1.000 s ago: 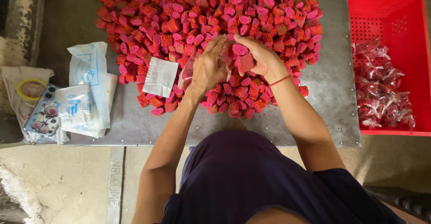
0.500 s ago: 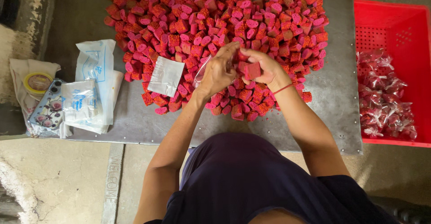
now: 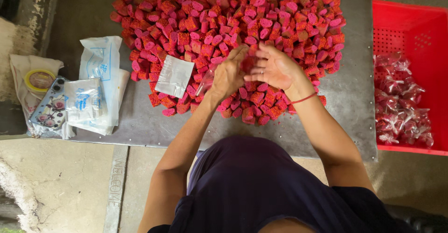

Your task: The person picks up pink blocks from a pile and places them into small plastic bags, then sets the filled bags aside.

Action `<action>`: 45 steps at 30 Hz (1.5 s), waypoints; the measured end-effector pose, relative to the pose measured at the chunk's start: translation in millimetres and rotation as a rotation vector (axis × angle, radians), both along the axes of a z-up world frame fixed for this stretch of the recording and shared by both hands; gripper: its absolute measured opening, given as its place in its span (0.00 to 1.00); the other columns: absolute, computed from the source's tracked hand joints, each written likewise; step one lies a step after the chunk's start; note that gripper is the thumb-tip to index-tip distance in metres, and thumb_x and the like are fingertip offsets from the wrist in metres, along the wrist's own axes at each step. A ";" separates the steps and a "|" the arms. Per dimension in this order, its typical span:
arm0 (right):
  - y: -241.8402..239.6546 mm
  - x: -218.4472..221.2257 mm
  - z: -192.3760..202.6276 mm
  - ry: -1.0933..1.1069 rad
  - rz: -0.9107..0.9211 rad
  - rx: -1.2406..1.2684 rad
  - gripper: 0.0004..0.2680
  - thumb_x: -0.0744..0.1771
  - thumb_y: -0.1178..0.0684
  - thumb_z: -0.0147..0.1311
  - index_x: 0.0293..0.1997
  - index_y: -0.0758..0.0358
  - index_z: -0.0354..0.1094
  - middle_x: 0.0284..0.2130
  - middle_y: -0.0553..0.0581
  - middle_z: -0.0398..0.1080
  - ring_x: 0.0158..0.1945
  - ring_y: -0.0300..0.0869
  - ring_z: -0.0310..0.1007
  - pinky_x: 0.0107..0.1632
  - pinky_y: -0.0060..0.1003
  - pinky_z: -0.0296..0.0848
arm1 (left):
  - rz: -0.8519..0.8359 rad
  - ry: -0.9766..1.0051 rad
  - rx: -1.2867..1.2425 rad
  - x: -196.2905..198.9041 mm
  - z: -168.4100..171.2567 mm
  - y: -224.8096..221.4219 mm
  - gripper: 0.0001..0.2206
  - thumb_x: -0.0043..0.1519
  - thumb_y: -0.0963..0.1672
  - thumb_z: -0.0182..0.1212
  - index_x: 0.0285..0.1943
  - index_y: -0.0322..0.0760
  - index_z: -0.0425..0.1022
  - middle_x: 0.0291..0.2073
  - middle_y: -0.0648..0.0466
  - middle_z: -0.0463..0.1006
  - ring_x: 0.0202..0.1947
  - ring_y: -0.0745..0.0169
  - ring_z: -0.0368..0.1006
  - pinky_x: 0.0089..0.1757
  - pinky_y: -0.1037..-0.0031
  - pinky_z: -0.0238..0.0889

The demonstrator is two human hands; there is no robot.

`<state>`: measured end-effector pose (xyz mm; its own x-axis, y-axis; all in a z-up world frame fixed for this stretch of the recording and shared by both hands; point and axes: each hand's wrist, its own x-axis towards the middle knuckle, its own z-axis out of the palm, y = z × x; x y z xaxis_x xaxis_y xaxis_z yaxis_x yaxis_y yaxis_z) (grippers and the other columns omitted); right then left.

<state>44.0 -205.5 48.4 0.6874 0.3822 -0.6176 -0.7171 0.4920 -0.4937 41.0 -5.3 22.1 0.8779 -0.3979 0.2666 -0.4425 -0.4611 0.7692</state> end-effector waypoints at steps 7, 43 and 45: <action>10.1 -16.0 19.3 -1.231 0.512 -1.387 0.06 0.67 0.53 0.58 0.46 0.59 0.74 0.38 0.61 0.70 0.43 0.53 0.68 0.44 0.46 0.69 | -0.148 0.276 -0.215 25.3 65.7 14.6 0.28 0.55 0.34 0.57 0.69 0.30 0.67 0.66 0.43 0.72 0.51 0.53 0.83 0.50 0.71 0.79; -0.8 -32.4 77.3 -1.627 0.021 -1.140 0.01 0.68 0.63 0.61 0.42 0.67 0.75 0.41 0.58 0.73 0.47 0.47 0.74 0.49 0.41 0.75 | -0.415 0.344 -0.281 28.0 68.6 15.2 0.10 0.70 0.41 0.53 0.48 0.29 0.80 0.37 0.57 0.82 0.38 0.77 0.73 0.42 0.78 0.69; -2.1 -30.2 70.1 -1.547 -0.031 -1.072 0.01 0.69 0.64 0.60 0.43 0.68 0.75 0.44 0.58 0.73 0.49 0.45 0.75 0.51 0.40 0.76 | -0.456 0.635 -0.279 20.1 76.6 14.0 0.11 0.73 0.44 0.57 0.45 0.29 0.79 0.29 0.59 0.74 0.32 0.75 0.67 0.36 0.77 0.65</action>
<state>13.8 -207.6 118.5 0.7956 0.2843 0.5350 0.6049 -0.4206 -0.6761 61.1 8.7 98.7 0.6634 -0.7436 -0.0838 0.0168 -0.0971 0.9951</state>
